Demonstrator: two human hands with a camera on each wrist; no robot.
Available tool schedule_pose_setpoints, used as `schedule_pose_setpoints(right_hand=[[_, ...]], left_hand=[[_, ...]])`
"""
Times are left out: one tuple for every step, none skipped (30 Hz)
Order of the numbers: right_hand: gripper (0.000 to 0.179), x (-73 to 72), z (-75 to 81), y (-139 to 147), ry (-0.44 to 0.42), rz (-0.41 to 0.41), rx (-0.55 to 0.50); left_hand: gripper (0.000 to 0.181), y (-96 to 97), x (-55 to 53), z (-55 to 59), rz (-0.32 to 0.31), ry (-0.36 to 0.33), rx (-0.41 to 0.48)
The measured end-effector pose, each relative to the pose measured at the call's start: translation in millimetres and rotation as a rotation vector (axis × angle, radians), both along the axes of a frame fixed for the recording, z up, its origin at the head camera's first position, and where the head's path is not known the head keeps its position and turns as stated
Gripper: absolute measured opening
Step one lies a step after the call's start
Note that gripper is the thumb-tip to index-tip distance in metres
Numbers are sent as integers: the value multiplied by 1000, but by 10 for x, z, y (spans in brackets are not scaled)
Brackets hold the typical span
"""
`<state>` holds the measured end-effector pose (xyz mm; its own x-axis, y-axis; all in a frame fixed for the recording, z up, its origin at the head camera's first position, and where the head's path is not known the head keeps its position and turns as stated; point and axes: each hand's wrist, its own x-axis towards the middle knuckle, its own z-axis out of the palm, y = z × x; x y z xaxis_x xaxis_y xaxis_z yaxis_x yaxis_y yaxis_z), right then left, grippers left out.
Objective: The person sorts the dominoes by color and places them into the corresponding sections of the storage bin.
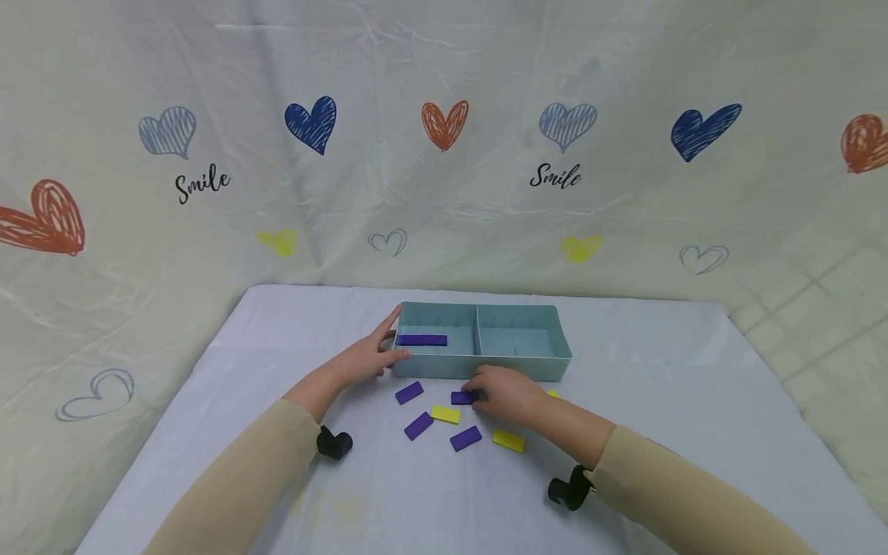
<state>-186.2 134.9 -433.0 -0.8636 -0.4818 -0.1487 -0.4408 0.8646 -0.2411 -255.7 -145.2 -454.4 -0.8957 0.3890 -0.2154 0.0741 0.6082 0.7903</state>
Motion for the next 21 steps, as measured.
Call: schedule_pose_setpoints(right_hand=[[27, -6, -7, 1, -2, -1, -3], [27, -9, -10, 2, -6, -5, -7], [27, -10, -11, 3, -13, -11, -14], [27, -10, -10, 4, -19, -16, -18], [28, -7, -6, 6, -26, -24, -26], [28, -3, 1, 7, -35, -29, -35], [27, 2, 8, 9, -46, -35, -47], [27, 9, 19, 12, -52, -35, -61], [27, 16, 30, 16, -62, -38, -75], [27, 22, 42, 22, -71, -40, -90], [27, 28, 53, 29, -80, -42, -107], [26, 33, 67, 39, -86, -40, -125], [26, 36, 79, 51, -92, -41, -141], [26, 38, 93, 65, -96, -44, -157], [26, 38, 106, 81, -101, -50, -174], [26, 36, 121, 97, -103, -55, -188], [26, 32, 137, 113, -102, -58, -199], [26, 28, 161, 126, -104, -65, -208], [26, 24, 184, 138, -108, -76, -215], [26, 20, 212, 150, -110, -86, -222], [26, 16, 242, 162, -114, -94, -229]], left_hand=[[88, 0, 1, 6, 1, -1, 1], [88, 0, 3, 11, 1, -2, 0], [88, 0, 4, 17, 1, -3, 0], [87, 1, 5, 22, 2, -3, 0], [88, 3, 9, 30, 4, -4, -4], [88, 3, 9, 32, 5, -6, -4], [88, 3, 10, 31, 6, -5, -8], [88, 4, 11, 30, 6, -6, -10], [88, 5, 13, 29, 6, -7, -11], [88, 6, 14, 27, 6, -7, -12], [87, 7, 16, 26, 6, -7, -12], [87, 8, 18, 26, 6, -6, -11], [87, 10, 20, 27, 8, -5, -10], [87, 12, 22, 27, 8, -5, -9], [87, 13, 23, 27, 9, -2, -10], [87, 14, 23, 25, 9, 0, -12], [87, 16, 24, 26, 9, 1, -13], [87, 18, 24, 27, 11, 2, -15], [87, 19, 22, 25, 11, 4, -16], [87, 20, 25, 29, 12, 4, -17], [87, 20, 27, 34, 11, 4, -17]])
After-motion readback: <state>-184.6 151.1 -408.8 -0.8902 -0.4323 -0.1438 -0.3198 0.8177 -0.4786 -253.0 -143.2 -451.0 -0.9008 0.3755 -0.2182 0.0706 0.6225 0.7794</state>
